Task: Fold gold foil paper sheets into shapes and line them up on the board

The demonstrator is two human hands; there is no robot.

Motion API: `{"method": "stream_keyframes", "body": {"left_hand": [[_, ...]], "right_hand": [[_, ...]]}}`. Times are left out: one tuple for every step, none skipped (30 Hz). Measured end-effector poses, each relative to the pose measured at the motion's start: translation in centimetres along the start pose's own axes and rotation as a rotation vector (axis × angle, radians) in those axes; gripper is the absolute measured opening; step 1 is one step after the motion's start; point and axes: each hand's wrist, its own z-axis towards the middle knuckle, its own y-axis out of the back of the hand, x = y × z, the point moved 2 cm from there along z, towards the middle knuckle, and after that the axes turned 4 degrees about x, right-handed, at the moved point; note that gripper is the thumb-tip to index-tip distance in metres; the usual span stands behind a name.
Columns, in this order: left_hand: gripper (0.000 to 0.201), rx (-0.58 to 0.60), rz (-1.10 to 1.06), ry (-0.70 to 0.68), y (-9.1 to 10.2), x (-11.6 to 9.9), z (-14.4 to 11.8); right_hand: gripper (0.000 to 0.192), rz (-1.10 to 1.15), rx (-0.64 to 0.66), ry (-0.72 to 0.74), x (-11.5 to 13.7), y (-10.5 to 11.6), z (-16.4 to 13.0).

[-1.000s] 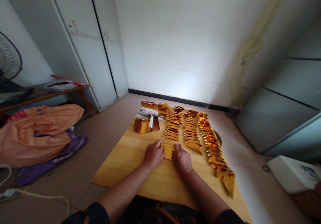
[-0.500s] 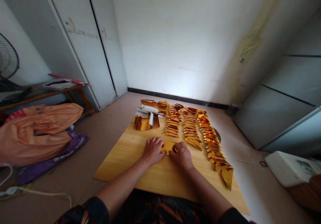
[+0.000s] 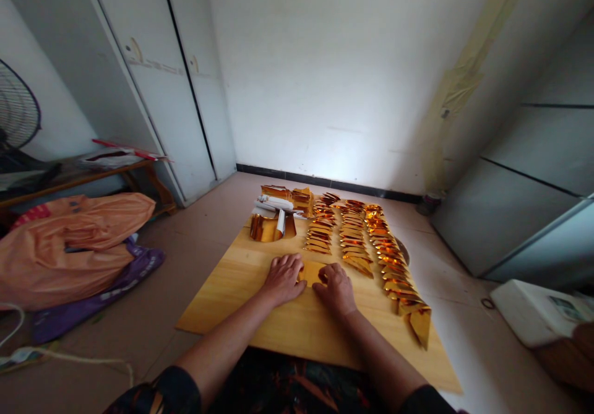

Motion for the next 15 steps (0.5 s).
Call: {"method": "stream_keyframes", "body": {"left_hand": [[0.029,0.009,-0.003,-0.012,0.0,0.2,0.0],[0.029,0.019,-0.006,-0.025,0.1,0.3,0.0],[0.029,0.032,-0.009,-0.037,0.1,0.6,-0.1],[0.031,0.047,-0.012,-0.048,0.1,0.8,-0.1],[0.032,0.065,-0.014,-0.057,0.2,1.0,-0.1],[0.034,0.084,-0.015,-0.066,0.2,1.3,-0.2],[0.036,0.104,-0.017,-0.075,0.3,1.5,-0.2],[0.038,0.125,-0.020,-0.085,0.3,1.7,-0.2],[0.040,0.145,-0.024,-0.094,0.4,1.9,-0.2],[0.042,0.164,-0.029,-0.101,0.4,2.1,-0.1],[0.044,0.181,-0.035,-0.107,0.5,2.2,-0.1],[0.046,0.199,-0.043,-0.111,0.5,2.3,0.0],[0.048,0.215,-0.050,-0.110,0.5,2.4,0.0],[0.049,0.228,-0.058,-0.105,0.6,2.5,0.1],[0.050,0.238,-0.065,-0.100,0.6,2.5,0.1]], "right_hand": [[0.008,0.034,0.001,0.022,-0.4,0.0,0.0],[0.007,0.067,0.002,0.042,-0.7,0.0,0.1],[0.008,0.099,0.003,0.062,-1.1,0.0,0.2],[0.010,0.129,0.006,0.086,-1.5,-0.1,0.2],[0.011,0.157,0.010,0.114,-1.9,-0.1,0.2],[0.014,0.186,0.015,0.149,-2.2,-0.2,0.3],[0.016,0.216,0.018,0.186,-2.5,-0.2,0.3],[0.018,0.245,0.019,0.221,-2.8,-0.2,0.2],[0.021,0.272,0.019,0.253,-3.0,-0.2,0.2],[0.023,0.296,0.021,0.281,-3.2,-0.2,0.2],[0.025,0.314,0.023,0.305,-3.4,-0.1,0.1],[0.026,0.328,0.024,0.327,-3.5,0.0,0.1],[0.026,0.337,0.025,0.345,-3.6,0.1,0.1],[0.026,0.343,0.026,0.360,-3.6,0.2,0.0],[0.025,0.343,0.027,0.371,-3.5,0.4,0.0]]}}
